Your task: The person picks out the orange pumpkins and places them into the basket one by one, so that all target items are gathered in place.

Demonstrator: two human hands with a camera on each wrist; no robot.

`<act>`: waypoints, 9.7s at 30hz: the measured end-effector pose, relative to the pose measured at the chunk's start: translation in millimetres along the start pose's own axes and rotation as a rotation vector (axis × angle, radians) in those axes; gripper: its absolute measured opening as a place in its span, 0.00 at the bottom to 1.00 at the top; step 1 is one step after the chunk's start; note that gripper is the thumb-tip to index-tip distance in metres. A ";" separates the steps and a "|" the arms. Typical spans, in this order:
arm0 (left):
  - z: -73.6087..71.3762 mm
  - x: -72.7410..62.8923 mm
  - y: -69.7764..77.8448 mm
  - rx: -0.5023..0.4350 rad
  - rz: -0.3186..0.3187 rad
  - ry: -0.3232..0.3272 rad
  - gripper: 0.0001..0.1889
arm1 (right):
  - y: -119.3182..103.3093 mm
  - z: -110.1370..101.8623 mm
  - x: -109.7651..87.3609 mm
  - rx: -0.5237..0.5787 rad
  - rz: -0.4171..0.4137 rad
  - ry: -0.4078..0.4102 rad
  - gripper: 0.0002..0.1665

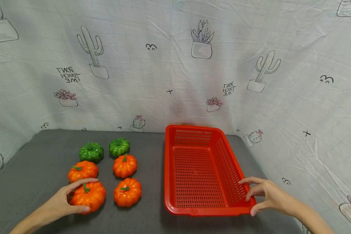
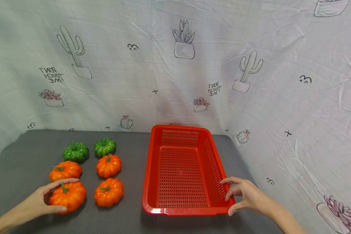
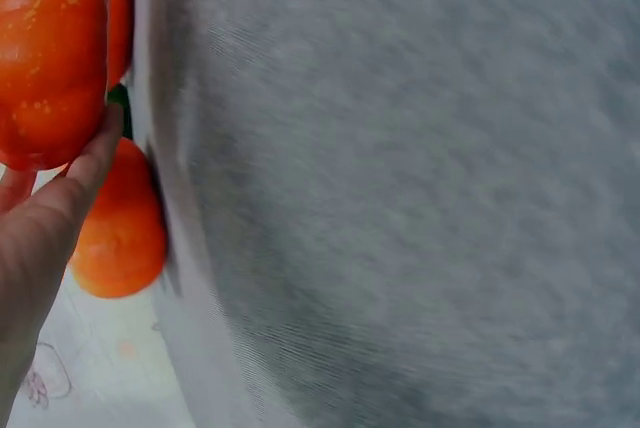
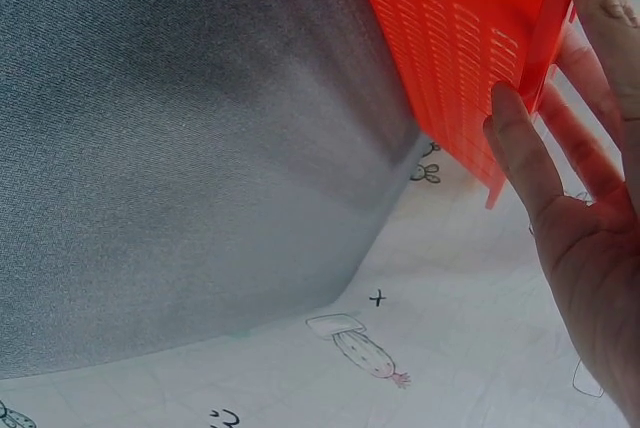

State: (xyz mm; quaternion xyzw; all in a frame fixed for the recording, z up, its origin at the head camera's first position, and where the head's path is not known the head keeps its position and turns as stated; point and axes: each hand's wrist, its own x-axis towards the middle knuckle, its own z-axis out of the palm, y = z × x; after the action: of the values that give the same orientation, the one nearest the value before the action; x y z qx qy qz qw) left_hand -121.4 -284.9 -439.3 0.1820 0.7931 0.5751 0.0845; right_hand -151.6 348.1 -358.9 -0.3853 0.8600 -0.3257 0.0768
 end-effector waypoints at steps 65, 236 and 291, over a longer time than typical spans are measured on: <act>146.4 239.5 161.0 -0.348 0.195 0.111 0.27 | -0.6 1.6 -0.4 0.032 0.015 0.023 0.16; 252.2 360.0 48.0 -0.222 -0.020 -0.143 0.34 | 8.5 4.0 1.8 0.014 0.023 0.056 0.15; 219.5 362.8 98.3 -0.023 0.096 -0.139 0.30 | 8.4 1.1 3.2 0.019 0.024 0.056 0.15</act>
State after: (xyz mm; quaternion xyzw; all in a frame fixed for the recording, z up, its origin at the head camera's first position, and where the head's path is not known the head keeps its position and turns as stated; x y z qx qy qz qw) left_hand -360.8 75.3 -390.5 0.2581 0.7691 0.5735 0.1137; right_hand -158.6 349.3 -364.6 -0.3651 0.8632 -0.3434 0.0603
